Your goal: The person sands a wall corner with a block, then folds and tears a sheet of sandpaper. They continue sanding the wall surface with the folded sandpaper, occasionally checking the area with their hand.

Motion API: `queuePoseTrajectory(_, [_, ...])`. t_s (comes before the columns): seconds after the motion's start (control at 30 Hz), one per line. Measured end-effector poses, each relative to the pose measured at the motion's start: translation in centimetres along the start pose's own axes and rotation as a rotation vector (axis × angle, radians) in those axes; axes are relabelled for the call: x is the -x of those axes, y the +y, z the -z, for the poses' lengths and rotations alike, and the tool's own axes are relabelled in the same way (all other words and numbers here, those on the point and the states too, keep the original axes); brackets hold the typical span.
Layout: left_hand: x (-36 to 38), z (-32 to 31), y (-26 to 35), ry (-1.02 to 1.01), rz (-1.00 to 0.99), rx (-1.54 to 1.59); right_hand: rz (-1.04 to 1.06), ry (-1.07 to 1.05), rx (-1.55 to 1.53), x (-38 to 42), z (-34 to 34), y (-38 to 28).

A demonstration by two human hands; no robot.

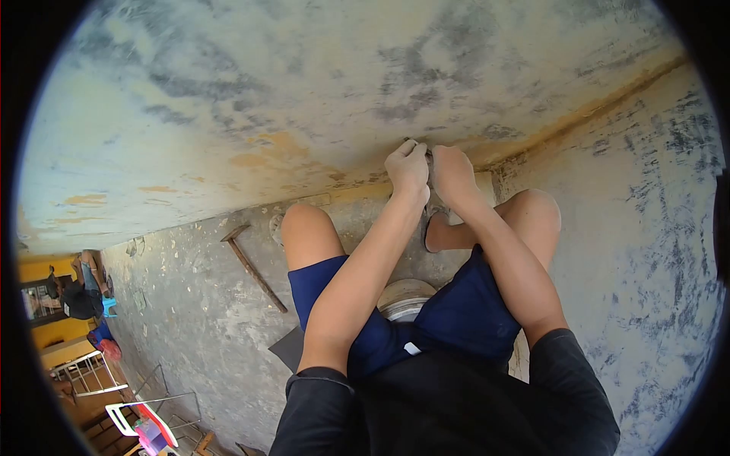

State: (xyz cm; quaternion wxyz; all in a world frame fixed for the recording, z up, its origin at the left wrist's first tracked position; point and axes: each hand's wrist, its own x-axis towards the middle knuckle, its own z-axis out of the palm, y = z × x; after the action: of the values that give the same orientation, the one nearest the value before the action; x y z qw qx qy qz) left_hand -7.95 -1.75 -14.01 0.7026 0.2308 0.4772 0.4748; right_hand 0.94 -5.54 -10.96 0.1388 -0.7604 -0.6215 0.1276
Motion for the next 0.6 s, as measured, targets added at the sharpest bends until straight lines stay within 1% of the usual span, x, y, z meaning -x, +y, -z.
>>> queuePoseTrajectory(0.1, [0.9,-0.7,0.9,0.0,-0.005,0.026,0.03,0.022,-0.048,0.1,0.7,0.0])
queuePoseTrajectory(0.27, [0.9,-1.6,1.6,0.044,0.02,0.03,0.017,0.018,-0.032,-0.9,0.4,0.0])
queuePoseTrajectory(0.33, [0.2,-2.1,1.7,0.123,0.06,0.031,0.004,0.01,-0.022,-1.4,0.5,0.2])
queuePoseTrajectory(0.43, [-0.5,-1.7,1.9,0.129,0.126,0.004,0.048,0.042,-0.012,-1.4,0.6,0.2])
queuePoseTrajectory(0.6, [-1.0,-0.7,1.9,0.082,0.089,-0.027,0.049,0.037,-0.025,-1.1,1.0,-0.6])
